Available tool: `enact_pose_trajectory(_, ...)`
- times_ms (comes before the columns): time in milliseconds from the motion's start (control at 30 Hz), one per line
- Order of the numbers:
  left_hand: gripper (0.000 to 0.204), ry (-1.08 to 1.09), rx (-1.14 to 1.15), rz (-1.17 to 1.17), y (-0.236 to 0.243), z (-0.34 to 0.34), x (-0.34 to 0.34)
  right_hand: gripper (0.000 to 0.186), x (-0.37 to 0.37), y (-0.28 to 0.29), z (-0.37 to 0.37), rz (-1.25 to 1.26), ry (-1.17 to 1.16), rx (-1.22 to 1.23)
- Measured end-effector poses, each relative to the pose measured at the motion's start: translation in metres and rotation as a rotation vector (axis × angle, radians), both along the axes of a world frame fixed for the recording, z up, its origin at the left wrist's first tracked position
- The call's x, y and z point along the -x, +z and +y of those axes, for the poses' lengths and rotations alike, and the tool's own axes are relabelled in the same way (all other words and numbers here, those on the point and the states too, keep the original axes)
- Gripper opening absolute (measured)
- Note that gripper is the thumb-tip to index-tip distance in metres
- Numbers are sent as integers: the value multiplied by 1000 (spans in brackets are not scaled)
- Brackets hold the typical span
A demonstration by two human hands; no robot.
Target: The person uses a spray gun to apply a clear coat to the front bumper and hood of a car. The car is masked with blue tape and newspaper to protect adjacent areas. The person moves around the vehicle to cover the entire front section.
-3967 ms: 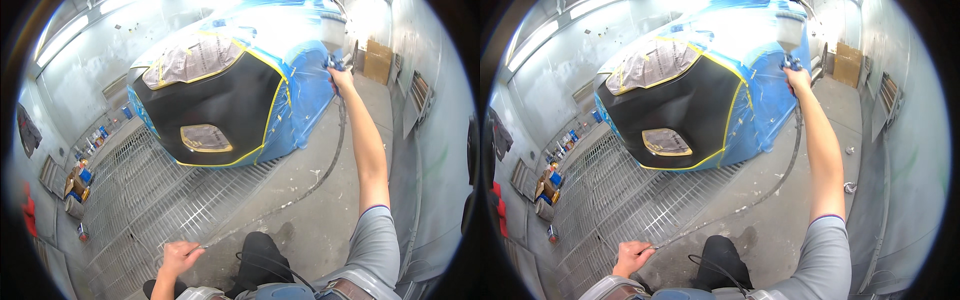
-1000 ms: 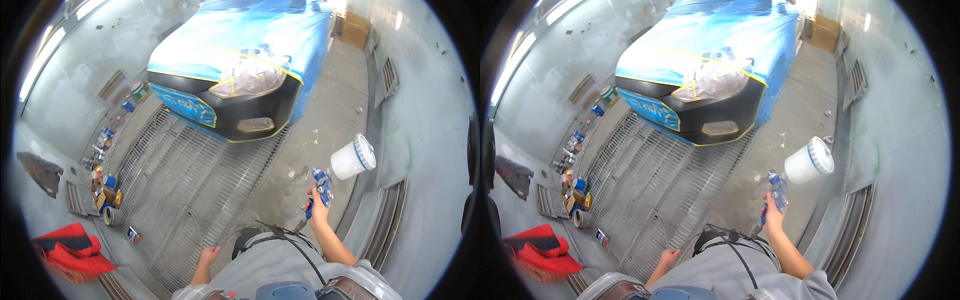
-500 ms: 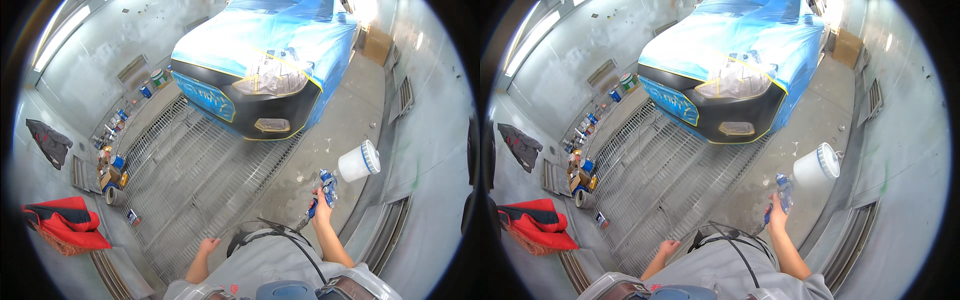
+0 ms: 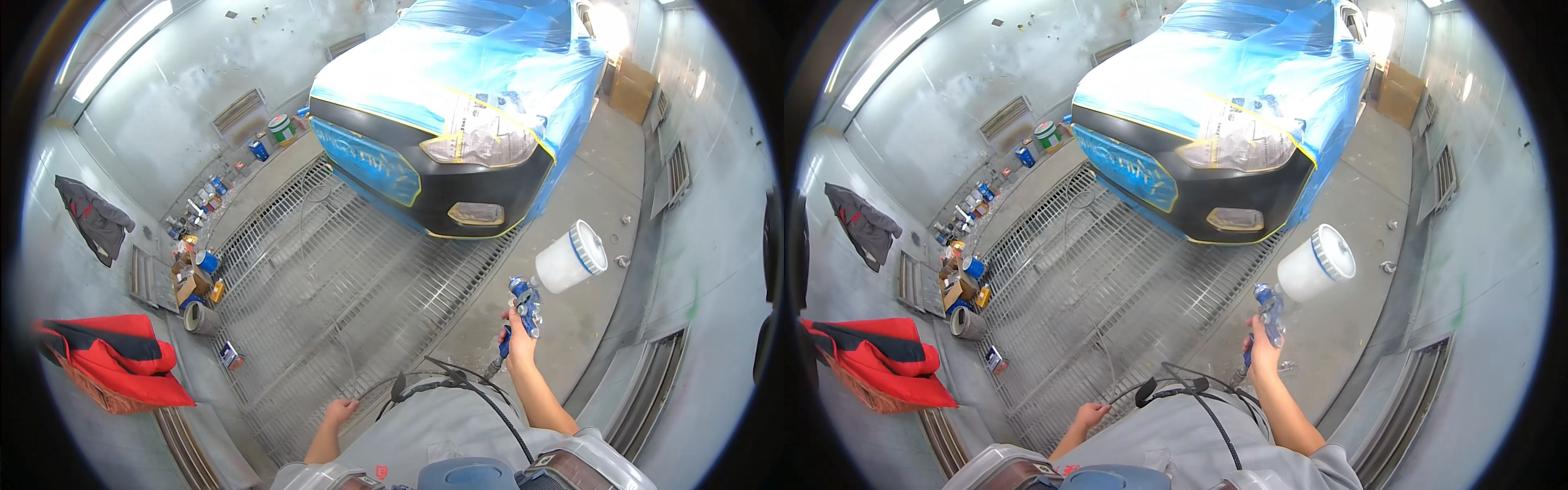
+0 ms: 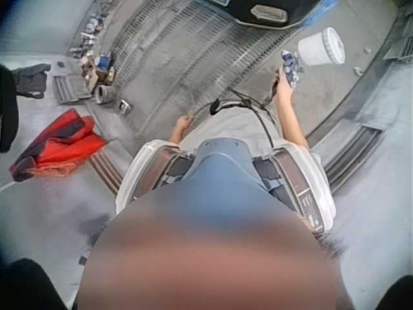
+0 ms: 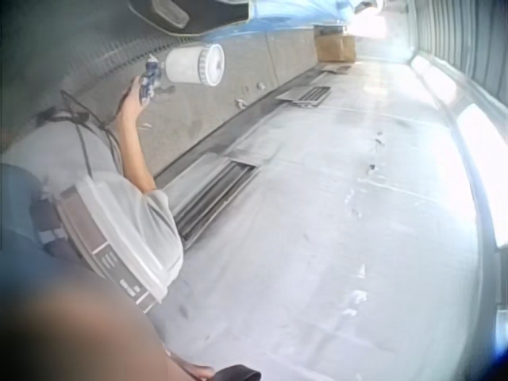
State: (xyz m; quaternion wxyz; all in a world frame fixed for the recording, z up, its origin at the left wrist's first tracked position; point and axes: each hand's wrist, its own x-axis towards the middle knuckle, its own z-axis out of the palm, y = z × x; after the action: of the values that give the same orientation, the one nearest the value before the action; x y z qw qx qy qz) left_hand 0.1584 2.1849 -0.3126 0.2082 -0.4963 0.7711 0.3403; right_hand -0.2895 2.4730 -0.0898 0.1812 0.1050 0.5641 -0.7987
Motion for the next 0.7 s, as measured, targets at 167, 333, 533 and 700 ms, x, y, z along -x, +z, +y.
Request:
enact_pose_trajectory(167, 55, -65, 27, 4, -6, -29, -27, 20, -27, -2, -25, 28, 7, 6)
enact_pose_trajectory(333, 54, -107, 16, 19, -4, -60, -45, 22, -50, 2, -42, -4, -42, 11)
enact_pose_trajectory(533, 53, -92, -10, 6, 1, -89, -48, 20, -68, -2, -47, 5, -117, 13)
enact_pose_trajectory(700, 53, -146, -15, 8, 4, -101, -37, 18, -79, -1, -44, 11, -170, -17)
